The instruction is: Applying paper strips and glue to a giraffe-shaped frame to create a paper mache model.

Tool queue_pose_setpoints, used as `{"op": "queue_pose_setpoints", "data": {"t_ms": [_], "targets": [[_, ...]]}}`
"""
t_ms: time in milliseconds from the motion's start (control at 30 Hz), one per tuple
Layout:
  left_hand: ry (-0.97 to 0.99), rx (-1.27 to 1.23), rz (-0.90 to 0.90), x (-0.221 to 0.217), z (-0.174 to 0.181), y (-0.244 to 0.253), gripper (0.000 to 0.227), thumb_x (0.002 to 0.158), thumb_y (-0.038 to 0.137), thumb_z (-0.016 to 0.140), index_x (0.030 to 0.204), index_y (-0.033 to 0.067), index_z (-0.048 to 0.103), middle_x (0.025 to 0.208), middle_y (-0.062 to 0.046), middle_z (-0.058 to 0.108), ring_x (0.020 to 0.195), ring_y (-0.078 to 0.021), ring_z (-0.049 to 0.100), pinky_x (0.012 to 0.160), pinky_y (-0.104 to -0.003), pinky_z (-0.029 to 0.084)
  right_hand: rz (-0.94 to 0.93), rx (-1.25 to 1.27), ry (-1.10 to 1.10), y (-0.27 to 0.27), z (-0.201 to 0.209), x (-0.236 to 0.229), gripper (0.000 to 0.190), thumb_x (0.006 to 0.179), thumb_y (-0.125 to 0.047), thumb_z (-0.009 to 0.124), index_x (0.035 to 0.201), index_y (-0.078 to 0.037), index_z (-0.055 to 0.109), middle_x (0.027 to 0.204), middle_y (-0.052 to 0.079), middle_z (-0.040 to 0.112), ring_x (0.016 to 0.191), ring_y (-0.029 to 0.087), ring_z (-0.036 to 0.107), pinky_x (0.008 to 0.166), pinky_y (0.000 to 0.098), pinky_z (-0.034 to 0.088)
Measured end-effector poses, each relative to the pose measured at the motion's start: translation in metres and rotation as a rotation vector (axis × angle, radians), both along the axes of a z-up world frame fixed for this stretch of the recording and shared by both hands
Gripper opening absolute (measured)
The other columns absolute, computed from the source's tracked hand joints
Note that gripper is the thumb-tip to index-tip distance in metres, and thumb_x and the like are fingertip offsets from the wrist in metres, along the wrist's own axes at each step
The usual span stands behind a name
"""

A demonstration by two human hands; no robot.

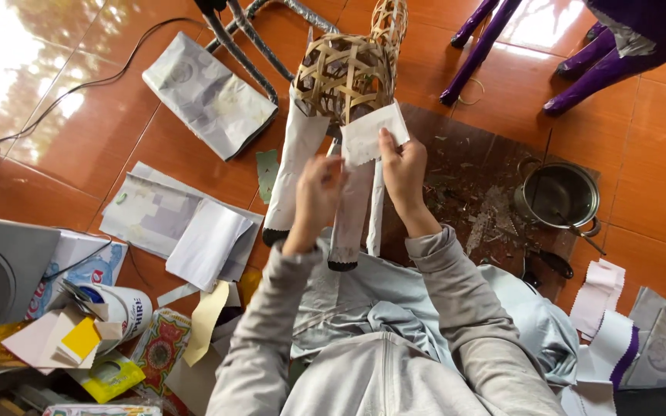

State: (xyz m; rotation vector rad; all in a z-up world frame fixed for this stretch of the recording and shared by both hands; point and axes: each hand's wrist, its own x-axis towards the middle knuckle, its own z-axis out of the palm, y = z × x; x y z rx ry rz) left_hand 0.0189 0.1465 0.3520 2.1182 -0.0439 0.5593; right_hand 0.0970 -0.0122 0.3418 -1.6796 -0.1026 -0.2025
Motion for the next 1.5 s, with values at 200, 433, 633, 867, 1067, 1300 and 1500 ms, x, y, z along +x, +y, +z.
{"op": "queue_pose_setpoints", "data": {"t_ms": [200,433,633,867,1067,1300,1500], "targets": [[-0.033,-0.012,0.02,-0.036,0.01,-0.022,0.032,0.094,0.006,0.071,0.125,-0.0008,0.068,0.126,-0.016,0.068,0.095,-0.0265,0.07,0.08,-0.035,0.058,0.022,0.138,-0.085,-0.001,0.01,-0.005,0.026,0.105,-0.022,0.063,0.101,0.002,0.073,0.085,0.002,0.073,0.075,0.005,0.061,0.066,0.0257,0.049],[0.044,-0.123,0.053,-0.028,-0.003,-0.021,0.022,0.096,0.014,0.071,0.113,0.0006,0.071,0.127,-0.015,0.071,0.096,-0.0249,0.075,0.081,-0.031,0.061,0.007,0.187,-0.061,-0.004,0.005,-0.002,0.03,0.105,-0.025,0.064,0.103,0.003,0.075,0.089,0.005,0.076,0.078,0.008,0.065,0.07,0.0261,0.052],[0.291,-0.407,-0.099,0.019,-0.014,-0.007,0.082,0.1,0.031,0.069,0.157,0.0022,0.019,0.151,-0.031,0.044,0.135,-0.0354,0.054,0.108,-0.037,0.048,0.0,0.272,-0.032,-0.005,-0.008,0.003,0.032,0.105,-0.029,0.065,0.106,0.0,0.077,0.094,0.008,0.077,0.08,0.011,0.068,0.072,0.0271,0.053],[0.222,-0.404,-0.283,0.032,-0.04,-0.016,0.094,0.101,0.031,0.071,0.162,-0.0003,0.007,0.162,-0.032,0.034,0.15,-0.0386,0.039,0.12,-0.04,0.035,-0.024,0.274,0.113,0.003,-0.053,0.03,0.041,0.104,-0.039,0.055,0.109,-0.002,0.071,0.09,0.006,0.073,0.07,0.013,0.068,0.063,0.0292,0.059],[0.299,-0.264,-0.18,0.025,-0.027,-0.016,0.095,0.097,0.036,0.07,0.164,0.0056,0.009,0.149,-0.031,0.051,0.137,-0.0382,0.055,0.11,-0.04,0.046,-0.077,0.301,0.034,0.024,-0.083,0.042,0.04,0.108,-0.037,0.052,0.114,0.001,0.064,0.095,0.011,0.067,0.078,0.018,0.063,0.069,0.0349,0.053],[0.338,-0.216,-0.108,0.016,-0.011,-0.02,0.092,0.094,0.039,0.072,0.163,0.0111,0.018,0.136,-0.028,0.064,0.122,-0.038,0.068,0.097,-0.04,0.055,-0.129,0.369,0.167,0.034,-0.112,0.072,0.035,0.102,-0.027,0.059,0.116,0.005,0.062,0.105,0.015,0.07,0.093,0.024,0.066,0.083,0.0368,0.055],[0.33,-0.248,-0.088,0.012,0.01,-0.017,0.088,0.096,0.032,0.074,0.163,0.0091,0.022,0.133,-0.028,0.064,0.117,-0.0353,0.068,0.092,-0.04,0.057,0.016,0.675,0.341,0.044,-0.115,0.082,0.042,0.095,-0.02,0.064,0.131,-0.001,0.052,0.118,0.015,0.065,0.099,0.022,0.067,0.083,0.0344,0.059]]}}
